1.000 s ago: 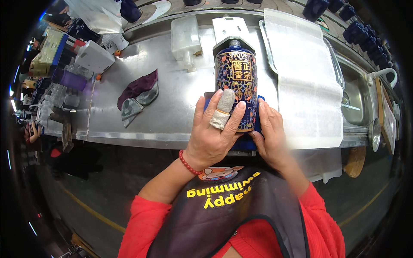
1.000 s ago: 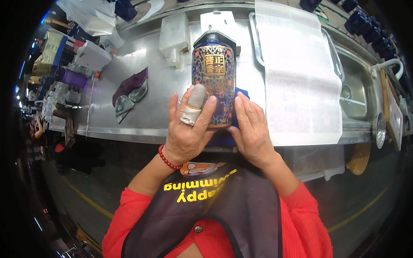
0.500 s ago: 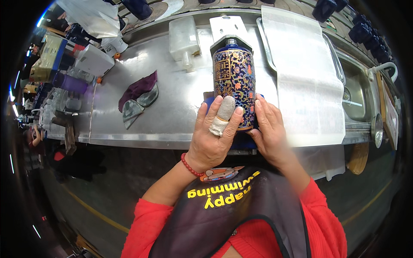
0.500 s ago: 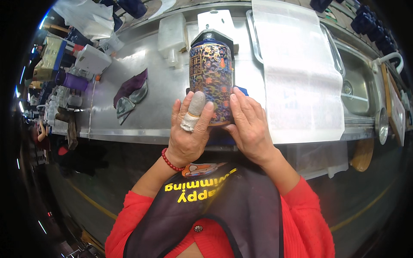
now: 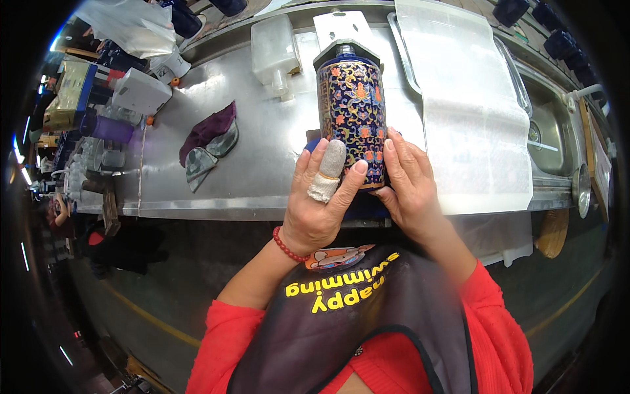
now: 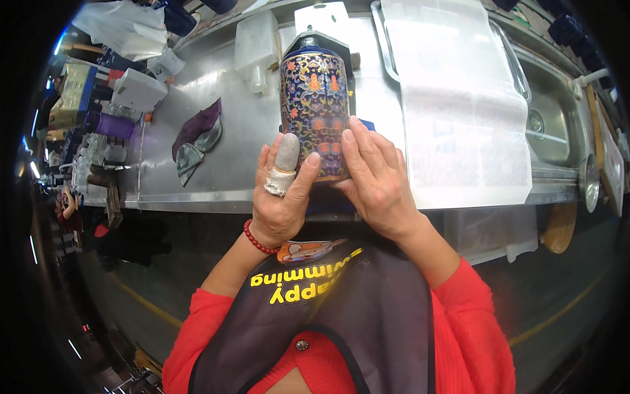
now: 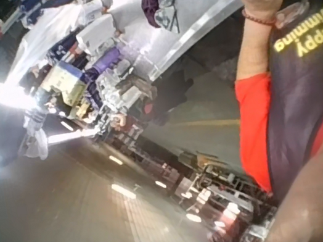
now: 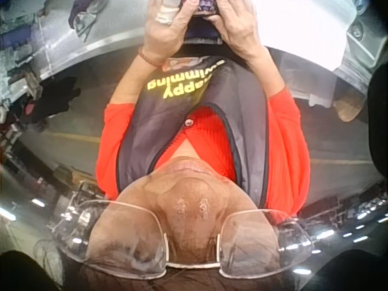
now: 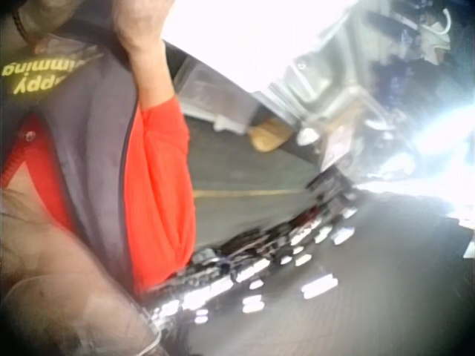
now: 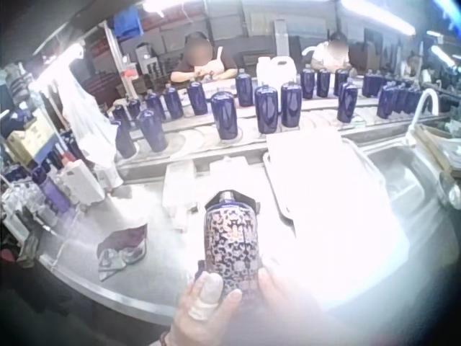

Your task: The person applies a decorative sticker to a blue bottle, smoothing it with a black card and fingers. They then remove the sticker, wipe the bottle with a white cloth, and reapply the sticker, smoothing it again.

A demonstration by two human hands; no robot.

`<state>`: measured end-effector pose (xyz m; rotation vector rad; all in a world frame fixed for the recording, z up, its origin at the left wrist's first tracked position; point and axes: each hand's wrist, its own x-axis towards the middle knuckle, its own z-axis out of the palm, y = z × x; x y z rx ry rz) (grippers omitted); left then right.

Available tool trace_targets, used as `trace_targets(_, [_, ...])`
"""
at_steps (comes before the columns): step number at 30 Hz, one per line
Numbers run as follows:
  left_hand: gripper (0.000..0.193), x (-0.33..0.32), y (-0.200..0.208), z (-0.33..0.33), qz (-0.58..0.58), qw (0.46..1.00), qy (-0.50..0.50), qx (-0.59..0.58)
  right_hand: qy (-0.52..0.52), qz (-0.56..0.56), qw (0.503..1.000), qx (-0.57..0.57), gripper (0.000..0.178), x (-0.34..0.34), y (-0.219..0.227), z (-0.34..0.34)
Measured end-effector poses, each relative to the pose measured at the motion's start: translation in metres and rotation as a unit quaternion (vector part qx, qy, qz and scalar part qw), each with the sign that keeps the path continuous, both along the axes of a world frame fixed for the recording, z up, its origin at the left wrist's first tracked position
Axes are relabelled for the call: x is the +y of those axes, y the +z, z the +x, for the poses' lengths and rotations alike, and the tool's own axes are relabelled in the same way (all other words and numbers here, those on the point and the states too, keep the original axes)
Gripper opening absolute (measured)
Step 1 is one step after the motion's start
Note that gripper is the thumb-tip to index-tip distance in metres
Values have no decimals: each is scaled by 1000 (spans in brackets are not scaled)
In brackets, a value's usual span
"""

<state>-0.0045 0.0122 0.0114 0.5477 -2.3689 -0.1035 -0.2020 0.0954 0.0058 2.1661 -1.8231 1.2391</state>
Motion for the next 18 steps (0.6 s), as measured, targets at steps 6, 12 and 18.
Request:
trace_targets(6, [40, 1, 7, -2, -13, 1000, -2, -25, 0, 2, 1000, -11, 73, 0, -2, 0])
trace_targets(12, [38, 0, 11, 0, -39, 996, -29, -70, -1, -1, 1000, -7, 76, 0, -2, 0])
trace_targets(18, [92, -20, 19, -1, 132, 990, -52, -19, 8, 13, 999, -38, 82, -1, 0, -1])
